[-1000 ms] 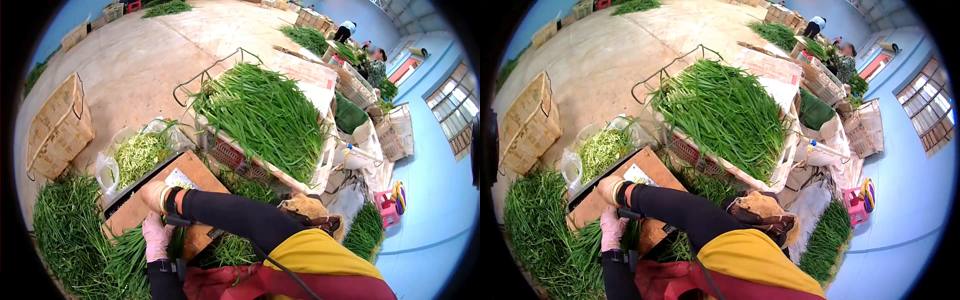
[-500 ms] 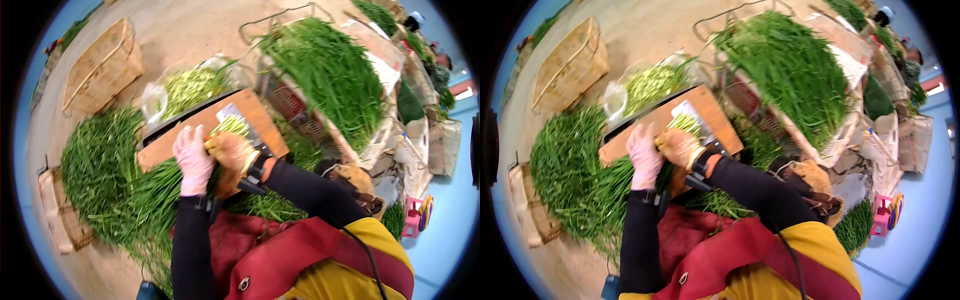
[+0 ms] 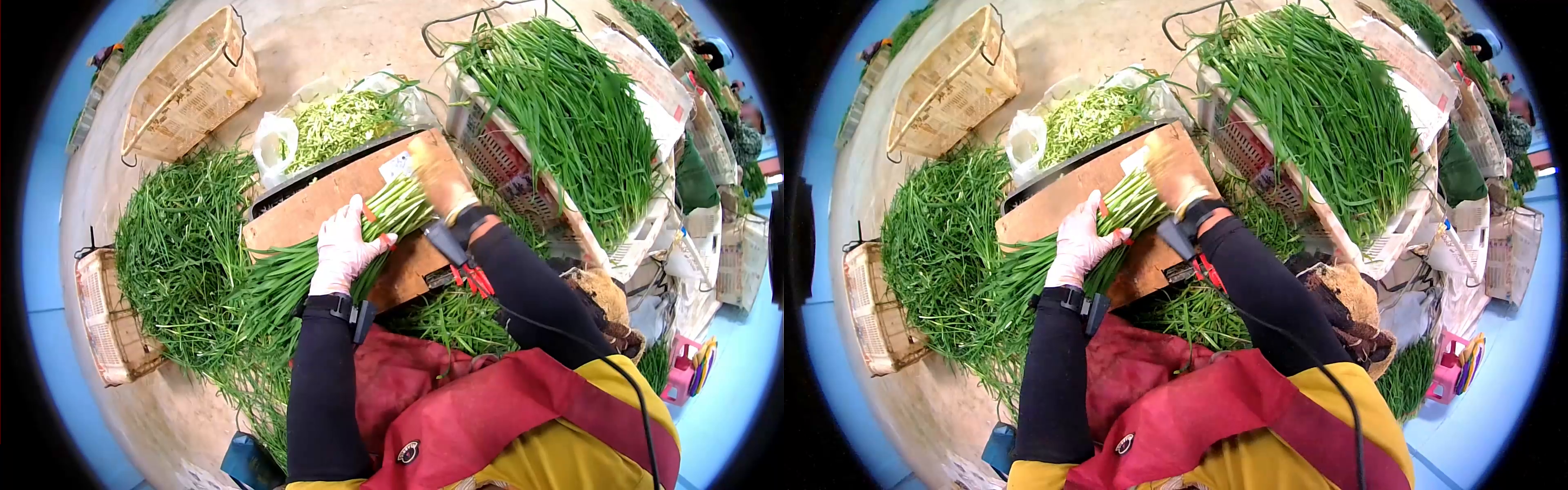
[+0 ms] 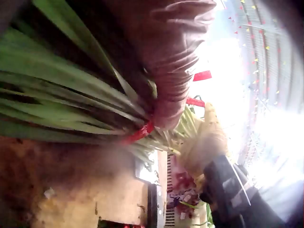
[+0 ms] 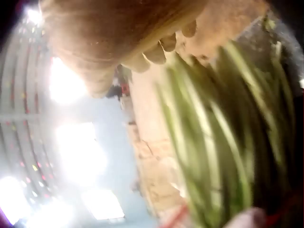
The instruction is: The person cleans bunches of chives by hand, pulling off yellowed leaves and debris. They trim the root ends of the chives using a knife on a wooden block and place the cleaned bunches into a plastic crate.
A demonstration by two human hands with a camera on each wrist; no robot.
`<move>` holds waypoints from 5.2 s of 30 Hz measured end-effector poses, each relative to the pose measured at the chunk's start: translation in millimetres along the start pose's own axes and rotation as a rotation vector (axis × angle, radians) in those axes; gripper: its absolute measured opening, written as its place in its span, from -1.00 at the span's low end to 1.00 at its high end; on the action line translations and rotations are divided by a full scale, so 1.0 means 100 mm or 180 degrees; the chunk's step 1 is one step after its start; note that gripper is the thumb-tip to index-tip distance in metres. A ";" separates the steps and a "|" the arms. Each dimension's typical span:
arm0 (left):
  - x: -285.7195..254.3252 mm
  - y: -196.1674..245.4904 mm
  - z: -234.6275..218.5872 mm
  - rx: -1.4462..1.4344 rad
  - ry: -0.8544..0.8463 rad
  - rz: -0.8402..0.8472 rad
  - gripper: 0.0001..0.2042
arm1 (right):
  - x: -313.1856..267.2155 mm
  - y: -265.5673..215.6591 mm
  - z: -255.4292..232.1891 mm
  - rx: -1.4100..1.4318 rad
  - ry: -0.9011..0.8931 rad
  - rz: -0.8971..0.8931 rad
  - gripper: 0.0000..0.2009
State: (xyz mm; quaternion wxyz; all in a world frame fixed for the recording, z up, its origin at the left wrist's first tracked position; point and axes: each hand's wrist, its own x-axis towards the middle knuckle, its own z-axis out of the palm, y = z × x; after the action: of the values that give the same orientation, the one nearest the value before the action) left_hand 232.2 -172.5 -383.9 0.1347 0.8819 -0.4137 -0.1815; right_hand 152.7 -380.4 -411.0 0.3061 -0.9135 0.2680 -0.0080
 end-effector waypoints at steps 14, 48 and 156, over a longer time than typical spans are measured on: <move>-0.17 0.12 0.28 0.0561 0.0548 0.0287 0.07 | -0.49 -0.13 -0.20 0.0068 0.0639 -0.1310 -0.65; -0.02 0.21 -0.31 -0.0100 -0.0497 0.0518 0.40 | 0.78 1.74 -2.05 -0.0242 0.1156 0.1341 -0.45; 1.91 2.99 0.18 -0.0663 0.0275 0.1108 -0.15 | -2.66 2.04 -4.98 0.2377 0.5567 -0.0697 -0.65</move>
State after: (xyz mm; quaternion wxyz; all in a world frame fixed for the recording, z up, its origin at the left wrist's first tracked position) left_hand 134.1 -508.6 -324.2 0.2721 0.7854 -0.5327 -0.1593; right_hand -263.1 -661.3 -81.6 0.2666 -0.4475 0.2950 -0.8010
